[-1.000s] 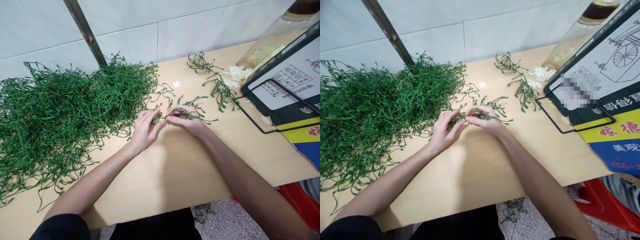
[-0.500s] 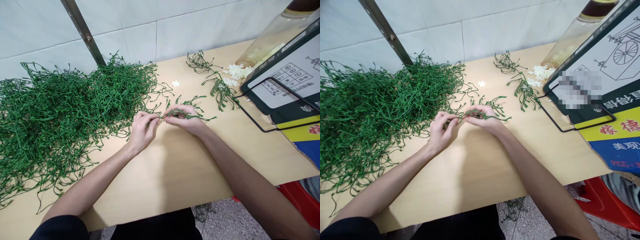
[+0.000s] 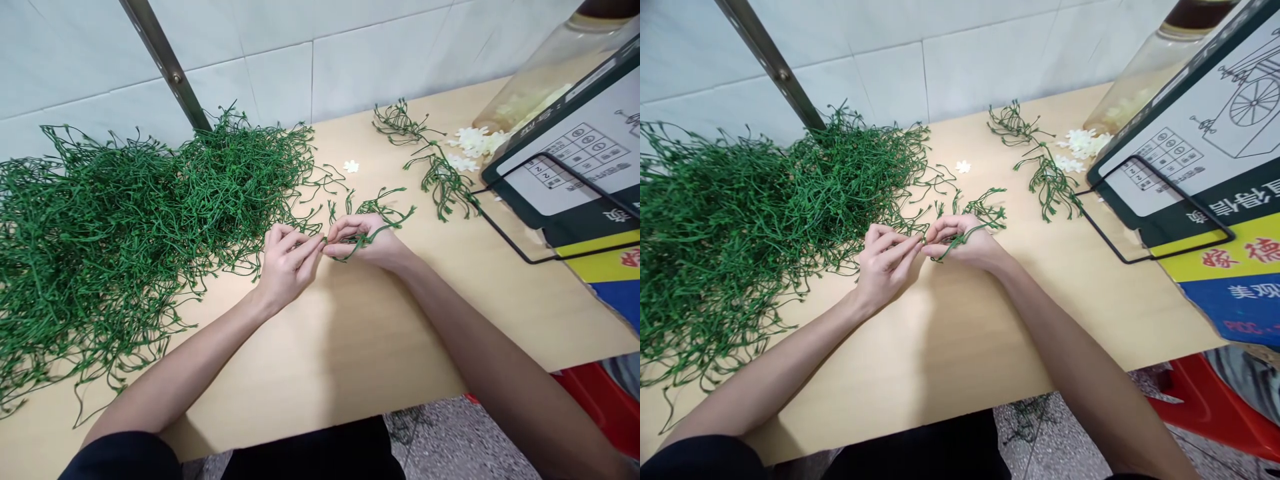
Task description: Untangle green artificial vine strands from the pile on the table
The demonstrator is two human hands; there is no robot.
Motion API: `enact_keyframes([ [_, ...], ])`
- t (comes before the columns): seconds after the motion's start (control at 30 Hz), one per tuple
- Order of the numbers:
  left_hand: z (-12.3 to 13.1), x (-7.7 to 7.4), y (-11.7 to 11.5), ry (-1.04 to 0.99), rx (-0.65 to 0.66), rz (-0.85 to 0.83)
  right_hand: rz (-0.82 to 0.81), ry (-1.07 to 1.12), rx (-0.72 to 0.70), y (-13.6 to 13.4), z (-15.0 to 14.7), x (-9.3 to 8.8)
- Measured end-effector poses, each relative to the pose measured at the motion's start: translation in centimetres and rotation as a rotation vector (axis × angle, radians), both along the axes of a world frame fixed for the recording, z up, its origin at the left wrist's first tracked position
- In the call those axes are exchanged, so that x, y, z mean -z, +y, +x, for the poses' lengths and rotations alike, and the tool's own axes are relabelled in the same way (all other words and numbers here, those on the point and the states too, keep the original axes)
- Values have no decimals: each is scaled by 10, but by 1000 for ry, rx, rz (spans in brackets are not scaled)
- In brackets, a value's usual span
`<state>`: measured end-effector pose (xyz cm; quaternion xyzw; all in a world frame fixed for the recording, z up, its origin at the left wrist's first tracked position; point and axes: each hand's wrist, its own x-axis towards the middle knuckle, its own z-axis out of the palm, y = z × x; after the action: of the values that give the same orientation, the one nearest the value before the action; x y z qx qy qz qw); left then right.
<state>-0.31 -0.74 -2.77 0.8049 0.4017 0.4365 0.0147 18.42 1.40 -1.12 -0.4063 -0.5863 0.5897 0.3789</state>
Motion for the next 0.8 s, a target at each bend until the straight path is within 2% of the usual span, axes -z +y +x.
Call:
enact_keyframes([
  [0.13,2,-1,-1,-2,-17,-14,-4,15,19,2,0,3],
  [0.37,1,-2,0,32,-71,-225,93,2,34,4,0,8],
  [0.6,0,-2,1,45,-18,-235,138,-96,-46,4,1,8],
  [0.8,2,-2,-3,142,-115,-208,164,-134,5,1,0,8],
])
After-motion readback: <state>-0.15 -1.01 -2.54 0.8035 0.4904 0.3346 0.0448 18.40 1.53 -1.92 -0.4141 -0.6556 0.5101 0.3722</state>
